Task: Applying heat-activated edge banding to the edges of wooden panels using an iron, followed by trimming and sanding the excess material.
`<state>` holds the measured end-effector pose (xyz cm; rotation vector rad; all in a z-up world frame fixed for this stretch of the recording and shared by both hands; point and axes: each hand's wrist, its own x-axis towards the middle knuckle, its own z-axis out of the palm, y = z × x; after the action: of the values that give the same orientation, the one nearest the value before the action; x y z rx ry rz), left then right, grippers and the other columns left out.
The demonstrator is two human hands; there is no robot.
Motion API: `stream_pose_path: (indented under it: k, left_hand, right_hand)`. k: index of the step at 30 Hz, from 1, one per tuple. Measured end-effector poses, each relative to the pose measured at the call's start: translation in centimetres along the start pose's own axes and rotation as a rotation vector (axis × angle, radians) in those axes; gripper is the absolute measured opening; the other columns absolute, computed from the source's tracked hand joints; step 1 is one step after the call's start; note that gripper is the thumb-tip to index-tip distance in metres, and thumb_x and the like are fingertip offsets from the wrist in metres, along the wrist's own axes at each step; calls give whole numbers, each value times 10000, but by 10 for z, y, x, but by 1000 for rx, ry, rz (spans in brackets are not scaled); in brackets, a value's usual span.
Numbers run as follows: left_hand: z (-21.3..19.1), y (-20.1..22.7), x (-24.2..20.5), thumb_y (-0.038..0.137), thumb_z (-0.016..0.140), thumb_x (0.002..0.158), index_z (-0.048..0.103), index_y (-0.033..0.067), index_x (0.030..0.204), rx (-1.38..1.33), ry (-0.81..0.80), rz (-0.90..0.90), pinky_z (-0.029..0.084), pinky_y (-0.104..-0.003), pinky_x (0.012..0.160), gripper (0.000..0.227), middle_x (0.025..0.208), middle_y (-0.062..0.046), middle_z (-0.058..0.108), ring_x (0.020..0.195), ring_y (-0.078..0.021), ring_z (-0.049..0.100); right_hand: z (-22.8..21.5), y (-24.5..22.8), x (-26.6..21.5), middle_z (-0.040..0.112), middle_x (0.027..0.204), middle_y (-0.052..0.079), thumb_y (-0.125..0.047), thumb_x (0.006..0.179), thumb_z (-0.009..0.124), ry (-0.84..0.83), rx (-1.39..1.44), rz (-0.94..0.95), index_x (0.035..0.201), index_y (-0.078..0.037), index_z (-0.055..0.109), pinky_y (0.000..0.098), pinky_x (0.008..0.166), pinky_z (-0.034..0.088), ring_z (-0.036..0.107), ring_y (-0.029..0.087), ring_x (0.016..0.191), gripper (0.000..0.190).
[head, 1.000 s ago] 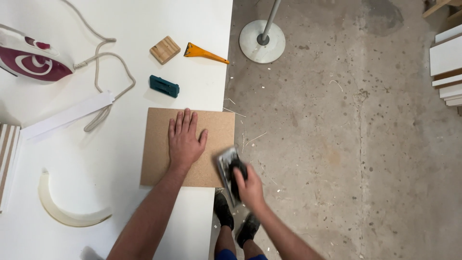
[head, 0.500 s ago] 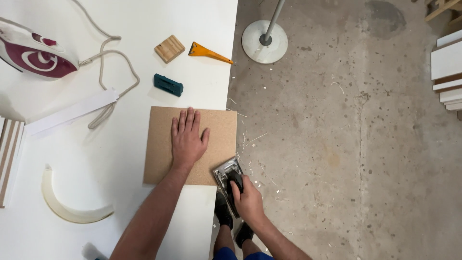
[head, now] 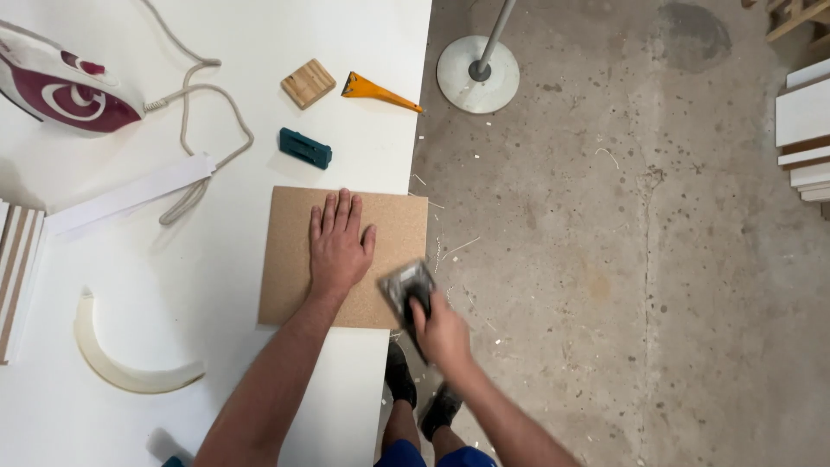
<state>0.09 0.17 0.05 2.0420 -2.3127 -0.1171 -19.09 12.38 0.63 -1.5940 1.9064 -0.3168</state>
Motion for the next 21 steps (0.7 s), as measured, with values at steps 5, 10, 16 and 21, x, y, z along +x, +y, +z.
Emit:
stream_pose_path:
  k: [5,10,16,21]
  left_hand:
    - [1,1,1,518,379,1070,425,175,1591,-13,9,-1,91,-512,1285,625,1678,-74,351,1568,-269,265]
    - [-7,4,0,485,344,1083,402,172,1599,8,-35,-13,67,-496,1289,607,1691,-67,320,1580,-258,231]
    - [-4,3,0,485,370,1075,425,164,1586,-22,-15,3,78,-511,1285,606,1680,-82,340,1571,-272,253]
    - [-8,4,3,481,364,1073,426,158,1588,-16,-13,-7,69,-511,1282,610,1680,-87,343,1574,-274,247]
  right_hand:
    - [-35,-26,156,700,844,215,-358,1087,512,176,50,-115,1182,10,596,501,643,595,732,408,786,389]
    - [-13,-8,-12,720,907,238,-400,1036,570,6,158,91,1117,-47,613,538,671,584,727,451,860,364]
    - [-25,7,107,718,951,225,-414,1064,580,18,538,202,1192,-25,620,468,666,611,745,365,878,411]
    - [-44,-14,74,717,917,221,-456,1024,607,29,685,228,1232,-51,627,480,715,624,737,320,798,456]
